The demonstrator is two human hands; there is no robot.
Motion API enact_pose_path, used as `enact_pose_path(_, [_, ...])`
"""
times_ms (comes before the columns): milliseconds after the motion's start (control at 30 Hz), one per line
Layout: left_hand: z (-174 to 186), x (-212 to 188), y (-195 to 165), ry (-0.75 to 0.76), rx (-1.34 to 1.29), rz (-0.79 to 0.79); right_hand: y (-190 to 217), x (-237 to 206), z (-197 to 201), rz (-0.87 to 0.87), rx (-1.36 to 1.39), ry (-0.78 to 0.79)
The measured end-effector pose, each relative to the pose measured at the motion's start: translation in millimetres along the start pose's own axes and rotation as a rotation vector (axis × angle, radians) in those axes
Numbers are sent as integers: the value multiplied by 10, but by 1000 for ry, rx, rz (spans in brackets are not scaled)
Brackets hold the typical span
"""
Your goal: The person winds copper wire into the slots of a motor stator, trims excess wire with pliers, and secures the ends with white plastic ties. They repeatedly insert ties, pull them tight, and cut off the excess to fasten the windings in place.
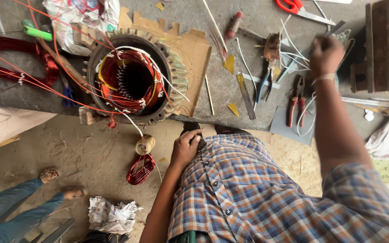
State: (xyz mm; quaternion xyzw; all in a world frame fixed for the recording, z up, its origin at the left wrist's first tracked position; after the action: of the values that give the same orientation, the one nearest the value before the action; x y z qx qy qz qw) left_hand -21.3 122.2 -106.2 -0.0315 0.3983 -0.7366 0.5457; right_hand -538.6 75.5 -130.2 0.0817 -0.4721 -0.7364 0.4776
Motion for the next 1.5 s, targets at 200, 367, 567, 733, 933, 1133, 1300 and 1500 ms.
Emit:
enact_pose_path(200, [121, -207, 281, -76, 16, 106, 398, 724, -1021, -172, 255, 417])
enact_pose_path(367, [118, -119, 241, -73, -108, 82, 1148, 558, -2218, 95, -268, 569])
enact_pose_path(567, [113, 182, -87, 80, -220, 131, 1262, 547, -2926, -37, -243, 701])
enact_pose_path(733, [66, 632, -292, -34, -256, 12, 944, 417, -2790, -493, 319, 811])
enact_pose_path(933, [-518, 1230, -308, 102, -612, 88, 991, -924, -2204, -919, 734, 1036])
enact_pose_path(1133, [-785, 1376, -106, 129, -498, 264, 813, -175, -1275, -15, 120, 635])
enact_pose_path(1300, [-850, 1181, 120, 115, -567, 239, -223, 1278, -1118, -577, 355, 266])
enact_pose_path(1500, [-875, 936, 277, 140, -592, 427, -263, 1385, -1614, -452, -151, 333])
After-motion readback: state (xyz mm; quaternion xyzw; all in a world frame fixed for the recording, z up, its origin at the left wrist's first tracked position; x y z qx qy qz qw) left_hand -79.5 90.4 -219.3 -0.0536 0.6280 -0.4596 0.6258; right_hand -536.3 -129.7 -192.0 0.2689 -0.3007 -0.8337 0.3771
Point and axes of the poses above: each hand's wrist, its own x-axis towards the middle knuckle, its own z-axis out of the back of the hand, y = z × x, the point moved 6 cm from there along x, towards the middle knuckle, and after that the axes turned 15 degrees about x, right-handed, at the moved point
